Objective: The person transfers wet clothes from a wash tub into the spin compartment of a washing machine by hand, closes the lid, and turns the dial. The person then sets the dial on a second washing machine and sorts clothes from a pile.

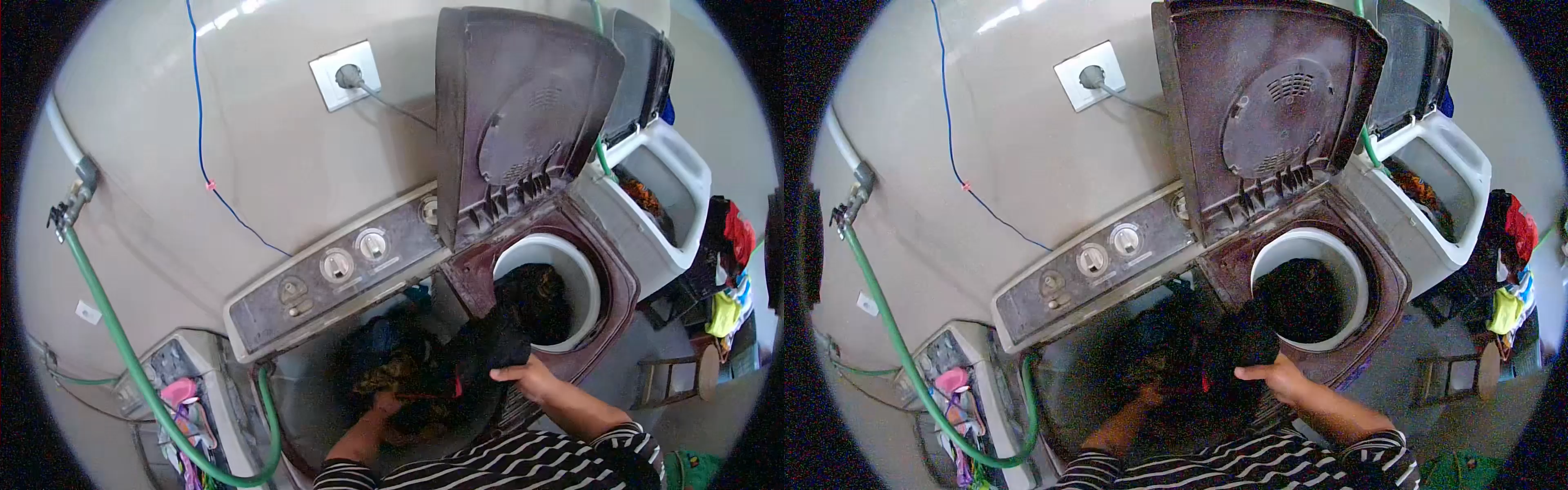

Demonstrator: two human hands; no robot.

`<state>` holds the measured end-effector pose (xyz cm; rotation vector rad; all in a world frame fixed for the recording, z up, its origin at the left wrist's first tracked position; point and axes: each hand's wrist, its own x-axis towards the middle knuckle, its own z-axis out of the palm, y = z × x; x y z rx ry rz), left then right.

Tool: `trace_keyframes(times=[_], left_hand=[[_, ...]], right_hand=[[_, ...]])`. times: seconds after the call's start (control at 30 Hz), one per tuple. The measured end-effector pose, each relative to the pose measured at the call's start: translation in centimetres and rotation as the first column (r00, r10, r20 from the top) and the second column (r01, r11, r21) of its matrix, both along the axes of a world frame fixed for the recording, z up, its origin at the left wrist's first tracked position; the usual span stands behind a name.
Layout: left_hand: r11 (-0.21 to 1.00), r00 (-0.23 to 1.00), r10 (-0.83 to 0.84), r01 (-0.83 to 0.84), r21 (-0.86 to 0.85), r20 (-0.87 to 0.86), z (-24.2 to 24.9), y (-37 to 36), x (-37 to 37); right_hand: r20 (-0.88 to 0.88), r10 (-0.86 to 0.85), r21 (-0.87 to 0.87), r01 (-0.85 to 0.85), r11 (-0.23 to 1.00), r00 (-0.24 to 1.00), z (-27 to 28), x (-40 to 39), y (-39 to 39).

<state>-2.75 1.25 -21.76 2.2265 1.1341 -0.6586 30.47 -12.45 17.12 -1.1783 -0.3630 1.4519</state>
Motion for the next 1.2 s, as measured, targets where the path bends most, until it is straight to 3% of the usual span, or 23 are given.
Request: trace_keyframes(times=[0.1,0.2,0.3,0.33,0.37,0.47,0.53,0.63,0.7,0.73,0.8,0.9,0.97,1.03,1.07,1.13,1.2], left_hand=[[0.952,0.839,-0.089,-0.087,0.293,0.537,-3.0,-1.9,-2.6],[0.818,0.417,-0.34,-0.311,0.484,0.843,-3.4,-1.4,-3.2],[0.772,0.429,-0.48,-0.21,0.601,0.766,-1.2,-1.4,-3.1],[0.937,0.812,0.091,-0.266,0.227,0.576,0.1,-1.8,-2.6],[0.851,0.855,0.518,-0.516,-0.097,0.003,2.8,-1.9,-1.6],[0.87,0.877,0.48,-0.473,-0.136,0.017,16.2,-3.1,1.4],[0.882,0.897,0.442,-0.43,-0.195,0.023,25.0,-5.2,3.4],[0.842,0.891,0.455,-0.433,-0.322,-0.009,39.4,-10.1,6.1],[0.925,0.928,0.345,-0.31,-0.219,0.143,49.4,-11.2,7.0],[0.99,0.986,0.142,-0.142,-0.006,0.09,51.7,-11.5,6.8],[0.974,0.898,0.163,-0.212,0.078,0.408,52.9,-12.4,5.7],[0.945,0.854,0.192,-0.293,0.143,0.484,53.1,-13.2,6.7],[0.728,0.527,0.472,-0.685,0.025,0.707,52.6,-13.8,7.5],[0.596,0.249,0.553,-0.785,-0.169,0.796,53.3,-13.3,8.5],[0.597,0.242,0.557,-0.782,-0.181,0.795,53.8,-12.9,9.3],[0.72,-0.263,0.528,-0.365,-0.59,0.808,55.1,-11.8,11.0],[0.797,-0.351,0.534,-0.094,-0.596,0.769,57.3,-11.6,13.5]], right_hand=[[-0.009,0.063,0.047,-0.062,0.997,0.998,-0.5,-1.1,0.7],[0.06,0.114,0.067,-0.118,0.991,0.992,-2.5,-1.8,0.6],[0.26,0.207,0.018,-0.219,0.975,0.943,-6.4,-2.5,-0.2],[0.256,0.206,0.033,-0.221,0.975,0.944,-7.2,-2.6,-0.4],[0.266,0.274,-0.05,-0.27,0.961,0.924,-8.0,-2.6,-0.6],[0.251,0.48,-0.296,-0.405,0.865,0.841,-9.7,-2.6,-1.2],[0.203,0.512,-0.335,-0.432,0.837,0.835,-9.8,-2.6,-1.3],[0.176,0.491,-0.331,-0.419,0.846,0.853,-8.0,-2.7,-1.0],[0.108,0.456,-0.102,-0.447,0.889,0.883,-11.1,-2.7,-1.1],[0.096,0.474,-0.103,-0.465,0.88,0.876,-11.1,-2.9,-1.3],[0.04,0.461,-0.037,-0.46,0.887,0.887,-10.0,-3.4,-1.4],[0.087,0.461,0.037,-0.465,0.884,0.883,-7.1,-3.9,-1.7],[0.217,0.49,0.174,-0.528,0.831,0.844,-2.5,-2.9,-1.7],[0.276,0.44,0.305,-0.512,0.803,0.855,0.4,-1.9,-1.4],[0.233,0.416,0.402,-0.476,0.782,0.879,3.4,-1.0,-1.4],[0.261,0.376,0.52,-0.458,0.721,0.889,6.7,1.0,-0.6],[0.279,0.302,0.591,-0.411,0.694,0.911,11.6,3.2,-1.0]])
